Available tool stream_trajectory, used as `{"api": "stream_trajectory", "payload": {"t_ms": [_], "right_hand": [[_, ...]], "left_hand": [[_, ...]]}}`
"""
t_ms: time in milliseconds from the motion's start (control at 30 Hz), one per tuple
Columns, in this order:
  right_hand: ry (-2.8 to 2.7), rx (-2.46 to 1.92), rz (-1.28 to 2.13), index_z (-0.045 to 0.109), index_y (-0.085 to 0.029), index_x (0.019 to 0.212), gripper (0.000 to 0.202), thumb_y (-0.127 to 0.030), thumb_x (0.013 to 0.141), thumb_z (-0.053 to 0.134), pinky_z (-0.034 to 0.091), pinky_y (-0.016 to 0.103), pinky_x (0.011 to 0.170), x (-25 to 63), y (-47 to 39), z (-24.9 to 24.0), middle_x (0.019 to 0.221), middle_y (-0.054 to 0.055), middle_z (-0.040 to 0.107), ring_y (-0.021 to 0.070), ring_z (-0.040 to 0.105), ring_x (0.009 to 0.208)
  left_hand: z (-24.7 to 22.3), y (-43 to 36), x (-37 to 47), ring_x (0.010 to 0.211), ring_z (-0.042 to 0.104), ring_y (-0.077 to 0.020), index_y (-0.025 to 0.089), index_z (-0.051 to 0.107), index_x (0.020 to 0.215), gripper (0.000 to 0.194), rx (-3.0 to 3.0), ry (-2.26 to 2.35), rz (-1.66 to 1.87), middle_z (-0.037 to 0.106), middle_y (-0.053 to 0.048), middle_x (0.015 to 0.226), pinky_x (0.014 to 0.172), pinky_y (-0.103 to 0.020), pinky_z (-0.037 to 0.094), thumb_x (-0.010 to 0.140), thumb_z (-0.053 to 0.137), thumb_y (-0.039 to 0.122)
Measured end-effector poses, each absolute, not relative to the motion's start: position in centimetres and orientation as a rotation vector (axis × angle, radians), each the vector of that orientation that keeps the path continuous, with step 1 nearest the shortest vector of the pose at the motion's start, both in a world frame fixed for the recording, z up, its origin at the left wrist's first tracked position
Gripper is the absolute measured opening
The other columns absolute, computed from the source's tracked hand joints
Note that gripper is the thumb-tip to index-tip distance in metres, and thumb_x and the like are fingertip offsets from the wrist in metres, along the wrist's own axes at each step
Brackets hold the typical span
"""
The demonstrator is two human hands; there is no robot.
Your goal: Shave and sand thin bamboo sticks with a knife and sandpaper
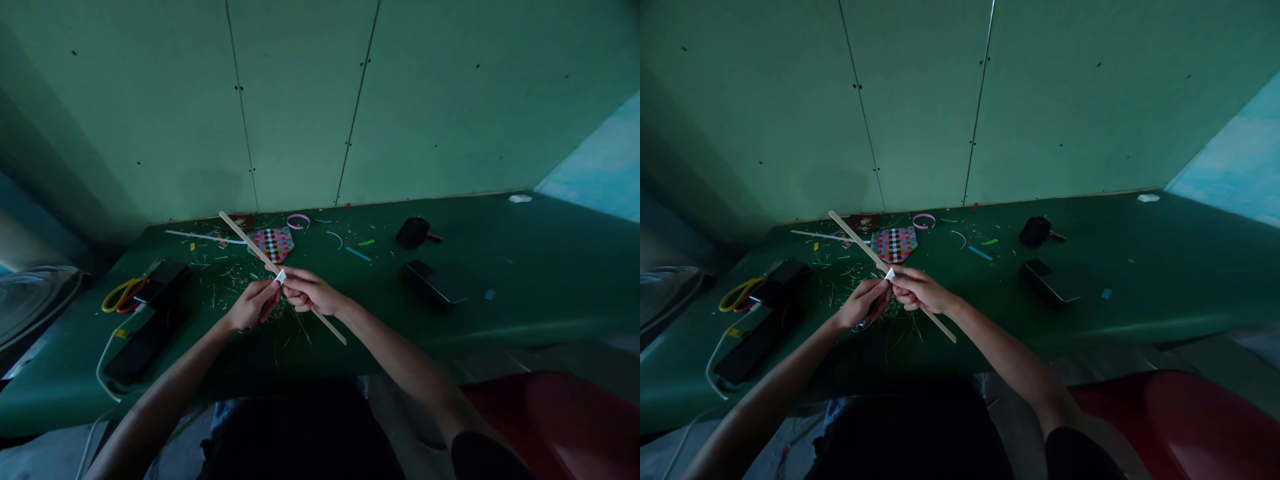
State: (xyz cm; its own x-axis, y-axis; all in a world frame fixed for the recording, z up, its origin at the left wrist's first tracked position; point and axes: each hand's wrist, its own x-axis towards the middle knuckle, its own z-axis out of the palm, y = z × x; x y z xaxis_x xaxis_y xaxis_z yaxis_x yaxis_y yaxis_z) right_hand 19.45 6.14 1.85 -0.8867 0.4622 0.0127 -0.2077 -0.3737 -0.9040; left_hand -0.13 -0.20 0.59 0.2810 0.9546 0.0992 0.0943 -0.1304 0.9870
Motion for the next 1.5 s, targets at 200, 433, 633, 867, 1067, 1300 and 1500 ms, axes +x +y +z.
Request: {"api": "stream_trajectory", "payload": {"t_ms": [200,433,633,867,1067,1300,1500], "right_hand": [[-1.520,-0.355,2.197,0.059,-0.025,0.127,0.032,-0.042,0.100,0.067,0.012,0.020,0.043,19.2,5.9,1.3,0.070,-0.009,0.030,0.0059,0.019,0.050],[-1.542,-0.422,2.109,0.059,-0.023,0.106,0.025,-0.046,0.099,0.068,0.011,0.021,0.041,18.8,5.8,1.0,0.068,-0.009,0.030,0.0060,0.018,0.049],[-1.585,-0.481,2.016,0.065,-0.024,0.133,0.043,-0.050,0.100,0.067,0.012,0.022,0.040,18.8,5.7,1.0,0.066,-0.010,0.028,0.0062,0.017,0.048],[-1.612,-0.548,1.932,0.067,-0.024,0.139,0.050,-0.053,0.099,0.067,0.014,0.022,0.040,18.6,5.3,1.5,0.063,-0.010,0.028,0.0059,0.016,0.047],[-1.666,-0.508,1.916,0.061,-0.022,0.143,0.052,-0.049,0.099,0.068,0.015,0.021,0.040,18.9,5.2,1.7,0.061,-0.012,0.022,0.0072,0.015,0.047],[-1.723,-0.518,1.893,0.057,-0.019,0.147,0.053,-0.046,0.102,0.064,0.016,0.021,0.040,20.1,5.0,1.6,0.060,-0.012,0.022,0.0063,0.016,0.045],[-1.726,-0.619,1.933,0.050,-0.016,0.155,0.061,-0.043,0.102,0.065,0.015,0.023,0.041,22.3,4.3,1.1,0.063,-0.011,0.026,0.0062,0.019,0.047]], "left_hand": [[-0.2,-0.2,-0.4,0.034,0.040,-0.0075,0.018,0.054,0.077,0.052,1.484,1.033,1.046,0.048,0.005,0.049,0.034,-0.020,0.027,0.102,0.047,0.063],[-0.3,0.0,-0.5,0.036,0.038,-0.0071,0.018,0.054,0.071,0.055,1.601,1.115,1.087,0.046,0.005,0.047,0.039,-0.021,0.026,0.103,0.045,0.062],[-0.1,0.1,-0.7,0.039,0.040,-0.0081,0.018,0.055,0.069,0.056,1.681,1.181,1.134,0.047,0.004,0.046,0.043,-0.022,0.029,0.104,0.045,0.061],[0.6,0.0,-1.0,0.041,0.041,-0.0091,0.018,0.055,0.069,0.055,1.723,1.213,1.130,0.047,0.004,0.047,0.045,-0.023,0.030,0.105,0.044,0.058],[0.9,0.1,-1.4,0.044,0.041,-0.0095,0.018,0.054,0.069,0.054,1.777,1.230,1.124,0.050,0.003,0.051,0.048,-0.024,0.032,0.106,0.044,0.056],[0.5,0.1,-0.9,0.046,0.042,-0.0087,0.018,0.055,0.069,0.053,1.816,1.237,1.084,0.050,0.003,0.053,0.049,-0.023,0.032,0.106,0.043,0.054],[1.0,0.5,-2.5,0.038,0.039,-0.0085,0.019,0.054,0.073,0.052,1.538,1.210,1.199,0.047,0.004,0.050,0.039,-0.022,0.028,0.103,0.047,0.061]]}}
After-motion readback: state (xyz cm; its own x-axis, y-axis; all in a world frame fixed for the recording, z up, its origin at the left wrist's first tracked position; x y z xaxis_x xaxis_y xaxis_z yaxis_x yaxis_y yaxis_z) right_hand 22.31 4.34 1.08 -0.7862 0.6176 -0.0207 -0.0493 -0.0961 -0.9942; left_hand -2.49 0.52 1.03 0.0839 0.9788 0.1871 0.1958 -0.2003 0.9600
